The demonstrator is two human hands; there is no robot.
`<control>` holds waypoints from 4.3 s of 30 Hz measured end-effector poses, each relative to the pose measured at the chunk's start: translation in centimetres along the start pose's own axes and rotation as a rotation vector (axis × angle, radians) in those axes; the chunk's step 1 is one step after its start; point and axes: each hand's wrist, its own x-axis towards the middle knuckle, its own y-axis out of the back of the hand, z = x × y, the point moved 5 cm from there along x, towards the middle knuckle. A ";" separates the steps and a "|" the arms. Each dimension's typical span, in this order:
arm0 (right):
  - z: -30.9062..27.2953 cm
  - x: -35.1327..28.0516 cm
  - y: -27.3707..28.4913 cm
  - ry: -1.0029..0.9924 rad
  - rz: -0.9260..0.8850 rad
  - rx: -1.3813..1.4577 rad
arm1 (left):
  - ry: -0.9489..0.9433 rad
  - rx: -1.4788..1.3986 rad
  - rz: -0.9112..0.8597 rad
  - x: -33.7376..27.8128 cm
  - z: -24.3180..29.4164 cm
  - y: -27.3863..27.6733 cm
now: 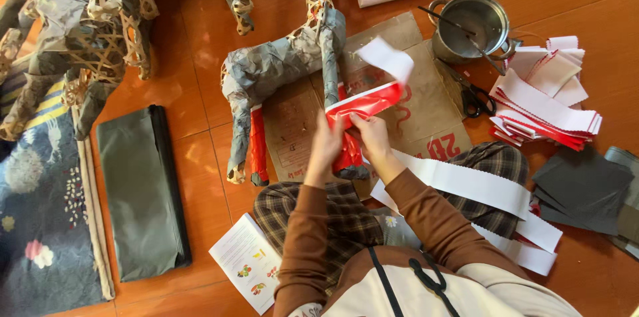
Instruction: The person sits on the floor and wraps a wicker animal figure with red and white paper strips. They apply adhesive from a nearby pot using a brush, then smooth the paper onto the figure's legs and body.
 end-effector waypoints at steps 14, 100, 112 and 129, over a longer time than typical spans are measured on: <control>0.5 1.2 1.8 -0.178 -0.024 0.199 | 0.018 -0.477 -0.029 -4.1 5.1 -1.0; -4.4 14.2 7.1 0.160 0.191 -0.410 | 0.119 -0.140 -0.014 6.1 1.5 0.0; -10.6 2.3 -0.8 0.845 0.112 -0.632 | 0.104 -0.009 -0.011 3.3 5.4 0.4; -0.2 11.2 -5.1 -0.140 -0.239 -0.489 | -0.088 -0.656 -0.280 1.0 6.6 1.3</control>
